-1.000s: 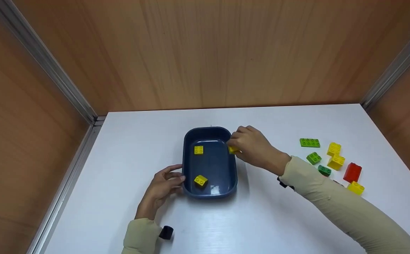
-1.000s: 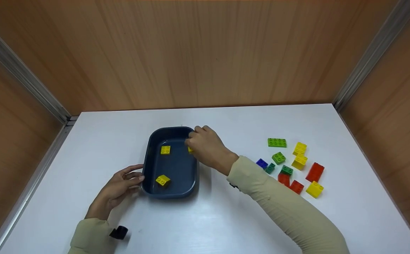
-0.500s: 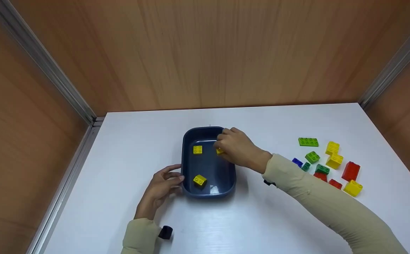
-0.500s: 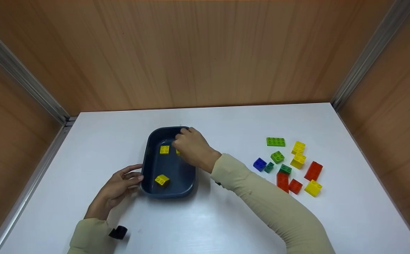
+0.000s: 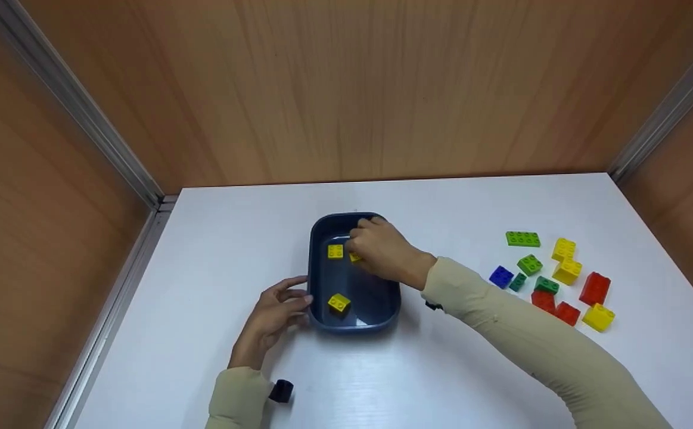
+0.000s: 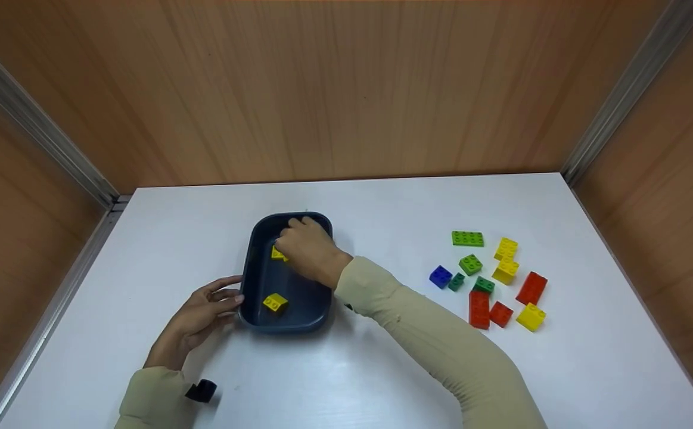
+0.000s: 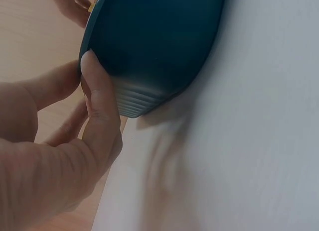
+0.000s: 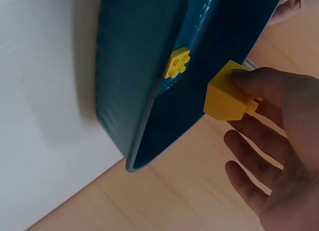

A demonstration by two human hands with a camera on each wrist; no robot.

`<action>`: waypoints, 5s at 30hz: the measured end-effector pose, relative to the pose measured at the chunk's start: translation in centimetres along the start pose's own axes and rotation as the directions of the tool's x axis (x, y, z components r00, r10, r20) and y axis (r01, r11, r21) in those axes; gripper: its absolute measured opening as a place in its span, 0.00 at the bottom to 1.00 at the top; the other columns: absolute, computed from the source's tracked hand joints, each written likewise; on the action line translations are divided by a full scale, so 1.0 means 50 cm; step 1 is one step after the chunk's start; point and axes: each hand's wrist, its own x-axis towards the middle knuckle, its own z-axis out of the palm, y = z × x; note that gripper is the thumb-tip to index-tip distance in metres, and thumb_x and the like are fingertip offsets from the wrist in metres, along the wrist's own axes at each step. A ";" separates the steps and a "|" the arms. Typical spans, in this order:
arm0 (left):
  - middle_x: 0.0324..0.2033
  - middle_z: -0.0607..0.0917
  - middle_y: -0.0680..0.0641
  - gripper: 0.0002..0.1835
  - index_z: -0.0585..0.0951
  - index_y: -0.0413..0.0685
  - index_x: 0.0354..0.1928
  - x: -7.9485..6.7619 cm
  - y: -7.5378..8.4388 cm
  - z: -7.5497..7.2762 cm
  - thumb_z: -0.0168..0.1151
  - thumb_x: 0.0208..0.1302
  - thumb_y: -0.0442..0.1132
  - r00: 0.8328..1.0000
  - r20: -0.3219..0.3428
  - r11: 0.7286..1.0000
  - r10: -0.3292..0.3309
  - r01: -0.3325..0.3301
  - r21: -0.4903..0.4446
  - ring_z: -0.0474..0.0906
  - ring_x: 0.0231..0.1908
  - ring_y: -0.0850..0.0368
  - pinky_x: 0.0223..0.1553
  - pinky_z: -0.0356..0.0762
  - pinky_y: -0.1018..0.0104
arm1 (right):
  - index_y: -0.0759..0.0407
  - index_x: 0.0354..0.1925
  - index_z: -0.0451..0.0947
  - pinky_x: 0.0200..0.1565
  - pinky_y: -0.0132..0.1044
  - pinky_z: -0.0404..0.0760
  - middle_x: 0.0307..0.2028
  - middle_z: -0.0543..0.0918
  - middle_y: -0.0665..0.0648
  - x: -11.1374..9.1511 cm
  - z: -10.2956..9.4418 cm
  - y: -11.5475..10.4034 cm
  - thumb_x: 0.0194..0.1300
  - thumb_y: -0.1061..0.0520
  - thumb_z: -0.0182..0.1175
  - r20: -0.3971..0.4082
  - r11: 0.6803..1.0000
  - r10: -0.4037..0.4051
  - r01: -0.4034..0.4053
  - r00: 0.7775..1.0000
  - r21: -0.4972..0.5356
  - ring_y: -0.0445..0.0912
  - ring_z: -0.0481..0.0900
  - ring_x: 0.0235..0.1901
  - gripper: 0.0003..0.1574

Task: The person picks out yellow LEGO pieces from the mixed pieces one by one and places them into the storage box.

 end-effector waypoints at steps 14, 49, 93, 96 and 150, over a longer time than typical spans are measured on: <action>0.49 0.81 0.40 0.27 0.77 0.38 0.69 0.001 -0.004 0.003 0.67 0.70 0.25 0.999 0.031 1.000 0.009 -0.008 -0.017 0.83 0.38 0.54 0.40 0.86 0.62 | 0.55 0.55 0.90 0.58 0.47 0.83 0.50 0.90 0.55 0.044 0.011 -0.026 0.69 0.53 0.74 0.068 0.999 0.006 -0.008 0.998 0.032 0.52 0.82 0.49 0.18; 0.50 0.82 0.40 0.26 0.78 0.40 0.69 0.000 0.000 0.000 0.68 0.69 0.27 1.000 0.031 1.000 -0.005 0.005 -0.008 0.83 0.38 0.54 0.40 0.86 0.61 | 0.54 0.56 0.88 0.66 0.49 0.80 0.51 0.90 0.54 0.108 0.045 -0.055 0.73 0.56 0.69 0.241 0.992 0.112 -0.121 0.964 0.023 0.51 0.84 0.55 0.14; 0.50 0.82 0.40 0.27 0.77 0.39 0.70 -0.004 0.001 -0.003 0.67 0.70 0.27 0.999 0.038 1.000 0.007 -0.007 -0.006 0.84 0.36 0.56 0.40 0.87 0.62 | 0.57 0.55 0.86 0.62 0.47 0.83 0.50 0.90 0.58 0.118 0.078 -0.079 0.75 0.55 0.66 0.364 0.992 0.120 -0.122 0.924 -0.017 0.51 0.86 0.48 0.14; 0.50 0.82 0.40 0.27 0.77 0.39 0.70 -0.005 0.003 -0.003 0.67 0.70 0.27 0.999 0.034 1.000 0.010 -0.010 -0.004 0.84 0.36 0.56 0.40 0.86 0.62 | 0.57 0.57 0.85 0.64 0.48 0.82 0.52 0.89 0.58 0.111 0.068 -0.076 0.73 0.56 0.69 0.370 0.990 0.130 -0.138 0.920 -0.005 0.51 0.86 0.50 0.16; 0.50 0.82 0.40 0.27 0.79 0.42 0.69 -0.002 0.000 0.001 0.69 0.69 0.28 1.000 -0.014 1.000 -0.005 0.005 0.012 0.84 0.39 0.52 0.42 0.87 0.58 | 0.58 0.54 0.88 0.56 0.50 0.84 0.52 0.89 0.57 -0.158 -0.021 0.089 0.59 0.59 0.80 0.009 0.969 0.243 -0.243 0.970 0.031 0.54 0.85 0.52 0.24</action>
